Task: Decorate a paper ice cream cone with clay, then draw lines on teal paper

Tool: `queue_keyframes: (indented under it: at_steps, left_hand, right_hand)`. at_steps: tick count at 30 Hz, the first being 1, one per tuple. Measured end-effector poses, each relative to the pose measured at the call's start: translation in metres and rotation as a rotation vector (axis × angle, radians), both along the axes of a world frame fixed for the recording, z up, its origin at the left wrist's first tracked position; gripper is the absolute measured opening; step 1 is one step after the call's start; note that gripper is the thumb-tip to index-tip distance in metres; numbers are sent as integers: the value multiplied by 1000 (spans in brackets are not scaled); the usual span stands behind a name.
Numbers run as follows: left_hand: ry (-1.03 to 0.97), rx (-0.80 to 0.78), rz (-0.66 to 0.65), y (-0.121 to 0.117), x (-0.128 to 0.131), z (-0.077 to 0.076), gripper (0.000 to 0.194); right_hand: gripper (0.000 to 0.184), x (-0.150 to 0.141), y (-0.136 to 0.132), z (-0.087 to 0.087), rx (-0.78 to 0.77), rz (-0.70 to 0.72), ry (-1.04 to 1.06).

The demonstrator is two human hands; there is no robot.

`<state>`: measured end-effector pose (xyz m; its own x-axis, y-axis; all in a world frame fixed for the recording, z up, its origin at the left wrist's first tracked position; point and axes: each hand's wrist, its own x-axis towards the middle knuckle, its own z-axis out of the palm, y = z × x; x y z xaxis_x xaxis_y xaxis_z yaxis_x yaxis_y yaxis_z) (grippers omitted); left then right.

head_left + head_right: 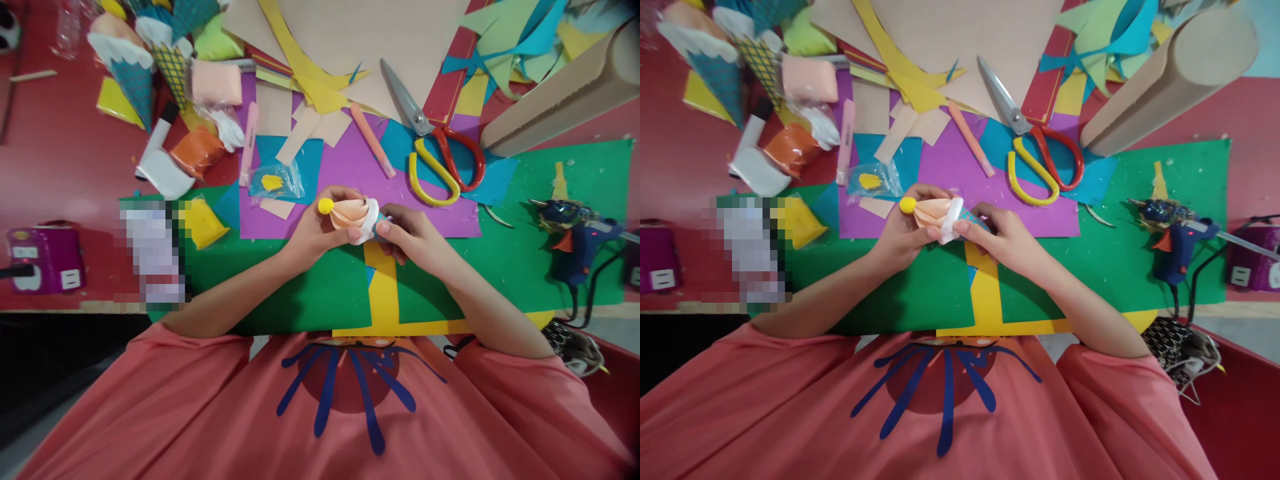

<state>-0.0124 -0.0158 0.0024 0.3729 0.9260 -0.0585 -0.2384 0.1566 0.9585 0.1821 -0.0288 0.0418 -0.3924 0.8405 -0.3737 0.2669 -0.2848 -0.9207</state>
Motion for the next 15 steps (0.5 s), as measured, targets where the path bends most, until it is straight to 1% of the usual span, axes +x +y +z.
queue_keyframes:
  at_steps: [4,10,12,15]
  left_hand:
    - [20,21,-18,0,0,1,54]
    - [26,31,-8,-1,1,3,55]
    - [37,39,-32,-1,1,4,56]
    - [61,47,-63,-1,1,5,57]
  right_hand:
    - [64,-2,2,2,36,11,-44]
    - [67,1,4,4,-107,131,16]
    - [67,2,4,4,-131,136,30]
    - [66,0,3,3,-128,124,31]
